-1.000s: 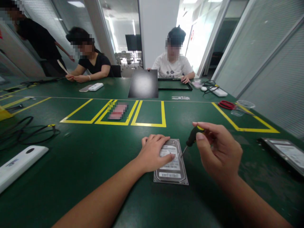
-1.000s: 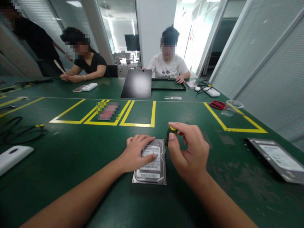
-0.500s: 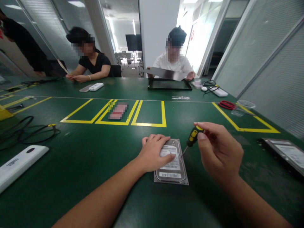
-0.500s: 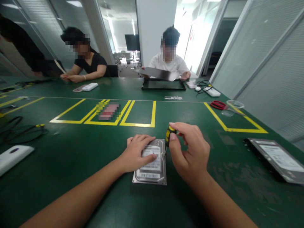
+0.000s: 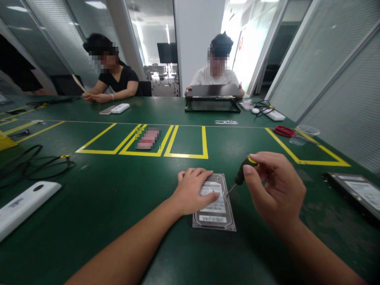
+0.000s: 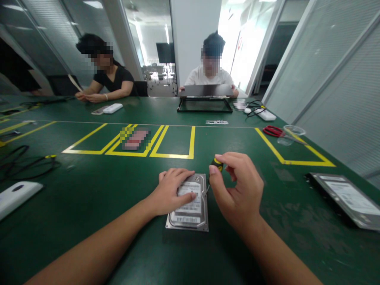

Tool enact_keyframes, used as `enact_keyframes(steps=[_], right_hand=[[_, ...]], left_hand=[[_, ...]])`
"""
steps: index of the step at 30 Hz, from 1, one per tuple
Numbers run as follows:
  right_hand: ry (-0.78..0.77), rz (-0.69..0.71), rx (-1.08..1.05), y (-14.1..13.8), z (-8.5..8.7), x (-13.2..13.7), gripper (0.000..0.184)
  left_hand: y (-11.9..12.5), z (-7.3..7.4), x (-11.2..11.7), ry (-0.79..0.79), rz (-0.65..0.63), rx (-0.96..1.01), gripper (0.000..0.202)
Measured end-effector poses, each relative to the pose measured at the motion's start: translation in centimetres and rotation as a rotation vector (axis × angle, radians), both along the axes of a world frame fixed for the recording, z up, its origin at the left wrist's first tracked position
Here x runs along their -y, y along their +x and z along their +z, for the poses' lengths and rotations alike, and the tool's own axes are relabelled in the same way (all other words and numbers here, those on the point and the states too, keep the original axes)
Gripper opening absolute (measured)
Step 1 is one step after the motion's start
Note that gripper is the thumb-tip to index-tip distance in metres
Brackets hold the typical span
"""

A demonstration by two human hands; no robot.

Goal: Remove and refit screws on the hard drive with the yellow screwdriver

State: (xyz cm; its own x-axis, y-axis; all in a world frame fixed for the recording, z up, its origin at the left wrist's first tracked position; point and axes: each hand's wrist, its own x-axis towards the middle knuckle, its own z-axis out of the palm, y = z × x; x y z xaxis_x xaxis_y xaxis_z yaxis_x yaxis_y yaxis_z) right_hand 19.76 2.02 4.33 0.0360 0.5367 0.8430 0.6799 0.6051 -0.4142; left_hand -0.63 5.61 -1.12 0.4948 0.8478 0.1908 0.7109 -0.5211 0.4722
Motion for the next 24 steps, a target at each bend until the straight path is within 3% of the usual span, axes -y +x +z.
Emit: enact_keyframes(steps=[16, 24], right_hand=[[0.03, -0.013, 0.048, 0.02, 0.17, 0.06, 0.025], [-0.065, -0.011, -0.015, 0.22, -0.33, 0.27, 0.027]], left_hand=[[0.1, -0.05, -0.03, 0.012, 0.008, 0.001, 0.064], [0.04, 0.03, 0.03, 0.001, 0.002, 0.001, 0.063]])
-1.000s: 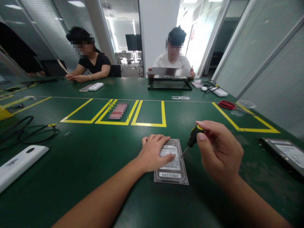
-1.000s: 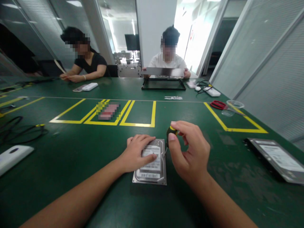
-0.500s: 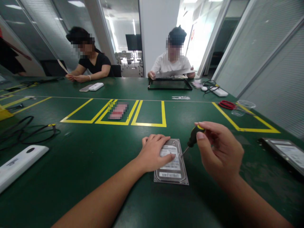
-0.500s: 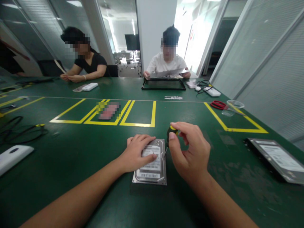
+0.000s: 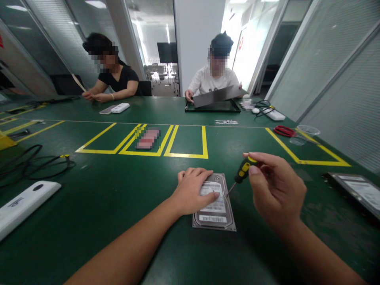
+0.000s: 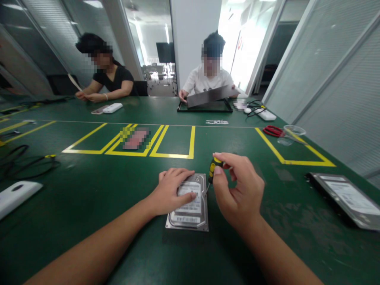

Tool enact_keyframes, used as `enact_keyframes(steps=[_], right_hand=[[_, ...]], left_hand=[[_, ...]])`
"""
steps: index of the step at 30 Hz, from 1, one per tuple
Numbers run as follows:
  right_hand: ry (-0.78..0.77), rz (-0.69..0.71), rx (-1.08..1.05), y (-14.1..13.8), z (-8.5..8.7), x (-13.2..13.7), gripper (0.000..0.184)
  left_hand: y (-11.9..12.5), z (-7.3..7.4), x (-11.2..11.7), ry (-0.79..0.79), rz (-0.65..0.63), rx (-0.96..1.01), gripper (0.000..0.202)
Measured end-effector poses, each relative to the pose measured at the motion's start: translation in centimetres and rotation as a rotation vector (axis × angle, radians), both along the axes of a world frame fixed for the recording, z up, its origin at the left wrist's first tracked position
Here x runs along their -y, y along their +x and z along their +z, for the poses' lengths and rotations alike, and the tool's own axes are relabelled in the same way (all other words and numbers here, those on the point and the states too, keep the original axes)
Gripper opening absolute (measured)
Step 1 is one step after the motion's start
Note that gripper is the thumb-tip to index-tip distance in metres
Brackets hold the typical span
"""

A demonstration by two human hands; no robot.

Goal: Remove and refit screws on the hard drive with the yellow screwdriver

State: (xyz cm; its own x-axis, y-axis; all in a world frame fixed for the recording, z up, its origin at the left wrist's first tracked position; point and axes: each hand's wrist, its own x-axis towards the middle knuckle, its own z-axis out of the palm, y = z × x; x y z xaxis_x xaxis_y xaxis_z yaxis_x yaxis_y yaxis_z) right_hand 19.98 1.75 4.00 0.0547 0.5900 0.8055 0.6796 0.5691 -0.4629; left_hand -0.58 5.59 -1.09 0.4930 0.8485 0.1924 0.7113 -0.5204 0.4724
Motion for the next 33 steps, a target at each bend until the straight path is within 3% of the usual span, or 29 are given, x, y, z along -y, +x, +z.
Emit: enact_keyframes(steps=[7, 15, 26, 33], right_hand=[[0.091, -0.044, 0.06, -0.15, 0.37, -0.33, 0.028], [0.024, 0.027, 0.008, -0.03, 0.18, -0.05, 0.027], [0.06, -0.037, 0.053, -0.23, 0.51, -0.2, 0.023], [0.003, 0.01, 0.019, -0.08, 0.28, 0.11, 0.031]], left_hand=[[0.0, 0.02, 0.01, 0.001, 0.0, -0.007, 0.064], [0.03, 0.14, 0.09, -0.006, 0.002, -0.009, 0.064], [0.06, 0.22, 0.16, -0.008, 0.004, -0.013, 0.064], [-0.08, 0.17, 0.04, -0.012, 0.0, -0.007, 0.064]])
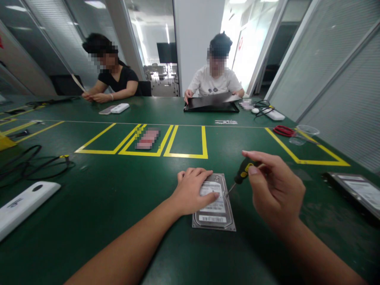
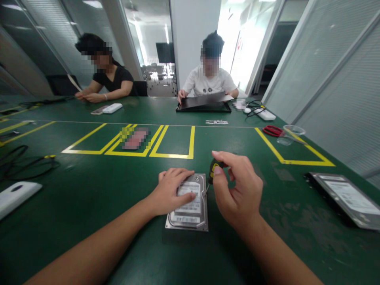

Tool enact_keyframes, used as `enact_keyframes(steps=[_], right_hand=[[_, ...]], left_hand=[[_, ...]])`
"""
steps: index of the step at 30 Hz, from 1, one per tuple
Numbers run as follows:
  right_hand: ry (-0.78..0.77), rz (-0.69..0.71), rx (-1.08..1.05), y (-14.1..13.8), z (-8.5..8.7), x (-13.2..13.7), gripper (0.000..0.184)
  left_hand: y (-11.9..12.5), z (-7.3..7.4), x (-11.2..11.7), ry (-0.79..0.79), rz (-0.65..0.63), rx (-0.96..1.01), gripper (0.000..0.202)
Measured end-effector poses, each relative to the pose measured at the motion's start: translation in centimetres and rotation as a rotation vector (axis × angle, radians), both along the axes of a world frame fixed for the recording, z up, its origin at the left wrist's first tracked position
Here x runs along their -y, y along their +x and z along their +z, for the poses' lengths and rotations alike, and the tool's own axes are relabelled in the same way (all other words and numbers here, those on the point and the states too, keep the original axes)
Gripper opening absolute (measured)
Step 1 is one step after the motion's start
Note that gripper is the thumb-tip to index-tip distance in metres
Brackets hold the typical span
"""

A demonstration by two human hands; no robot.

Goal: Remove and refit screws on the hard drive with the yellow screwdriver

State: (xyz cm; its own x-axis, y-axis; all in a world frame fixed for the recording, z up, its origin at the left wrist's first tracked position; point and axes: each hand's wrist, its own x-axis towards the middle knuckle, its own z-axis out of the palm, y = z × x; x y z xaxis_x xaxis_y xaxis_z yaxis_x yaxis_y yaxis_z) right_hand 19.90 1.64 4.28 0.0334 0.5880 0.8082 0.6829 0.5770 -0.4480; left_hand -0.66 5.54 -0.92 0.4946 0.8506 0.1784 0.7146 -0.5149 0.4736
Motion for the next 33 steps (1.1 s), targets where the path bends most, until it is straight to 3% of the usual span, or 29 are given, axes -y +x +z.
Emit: enact_keyframes(steps=[16, 23, 29, 33], right_hand=[[0.069, 0.068, 0.005, -0.02, 0.24, -0.02, 0.03], [0.085, -0.024, 0.045, -0.18, 0.41, -0.22, 0.025], [0.071, 0.074, 0.02, -0.22, 0.33, -0.17, 0.028], [0.072, 0.015, 0.058, -0.28, 0.5, -0.18, 0.026]], left_hand=[[0.11, -0.03, 0.04, 0.002, 0.005, -0.003, 0.064], [0.07, 0.02, -0.01, 0.004, 0.005, -0.006, 0.065], [0.05, -0.11, 0.01, 0.01, 0.002, 0.001, 0.064], [0.07, -0.17, -0.01, 0.018, 0.001, -0.001, 0.065]])
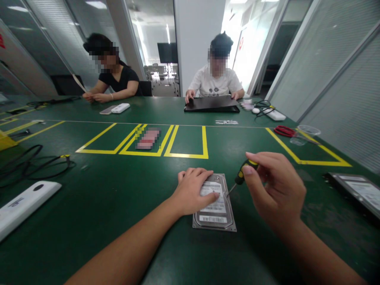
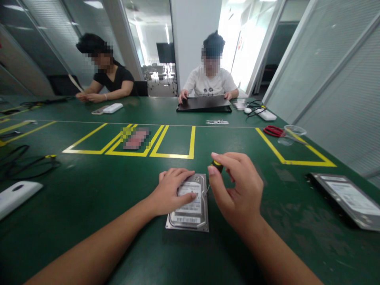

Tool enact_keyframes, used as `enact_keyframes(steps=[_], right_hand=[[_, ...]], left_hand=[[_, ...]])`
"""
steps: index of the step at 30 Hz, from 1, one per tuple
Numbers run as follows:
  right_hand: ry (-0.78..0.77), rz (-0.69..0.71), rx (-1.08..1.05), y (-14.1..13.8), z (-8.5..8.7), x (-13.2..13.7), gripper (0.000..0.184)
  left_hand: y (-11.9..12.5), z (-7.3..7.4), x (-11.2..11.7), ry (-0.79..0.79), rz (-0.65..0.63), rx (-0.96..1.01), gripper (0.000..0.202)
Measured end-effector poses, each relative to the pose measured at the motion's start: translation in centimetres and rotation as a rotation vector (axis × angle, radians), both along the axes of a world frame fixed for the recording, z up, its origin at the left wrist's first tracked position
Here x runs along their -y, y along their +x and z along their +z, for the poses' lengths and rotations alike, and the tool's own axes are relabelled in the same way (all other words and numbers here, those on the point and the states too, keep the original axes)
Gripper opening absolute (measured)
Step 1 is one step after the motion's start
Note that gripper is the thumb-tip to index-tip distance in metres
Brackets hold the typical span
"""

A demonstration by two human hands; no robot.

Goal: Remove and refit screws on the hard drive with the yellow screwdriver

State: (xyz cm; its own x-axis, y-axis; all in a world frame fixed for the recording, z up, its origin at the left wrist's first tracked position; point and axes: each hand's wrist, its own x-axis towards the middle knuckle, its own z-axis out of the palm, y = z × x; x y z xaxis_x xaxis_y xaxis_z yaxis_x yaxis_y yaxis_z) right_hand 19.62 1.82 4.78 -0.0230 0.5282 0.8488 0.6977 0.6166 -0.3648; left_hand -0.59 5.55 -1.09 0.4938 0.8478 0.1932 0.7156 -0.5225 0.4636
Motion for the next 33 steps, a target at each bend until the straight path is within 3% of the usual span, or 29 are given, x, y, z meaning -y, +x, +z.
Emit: enact_keyframes(steps=[33], right_hand=[[-0.051, -0.066, 0.035, -0.04, -0.23, -0.04, 0.029]], left_hand=[[0.01, -0.08, -0.06, -0.002, -0.002, 0.004, 0.064]])
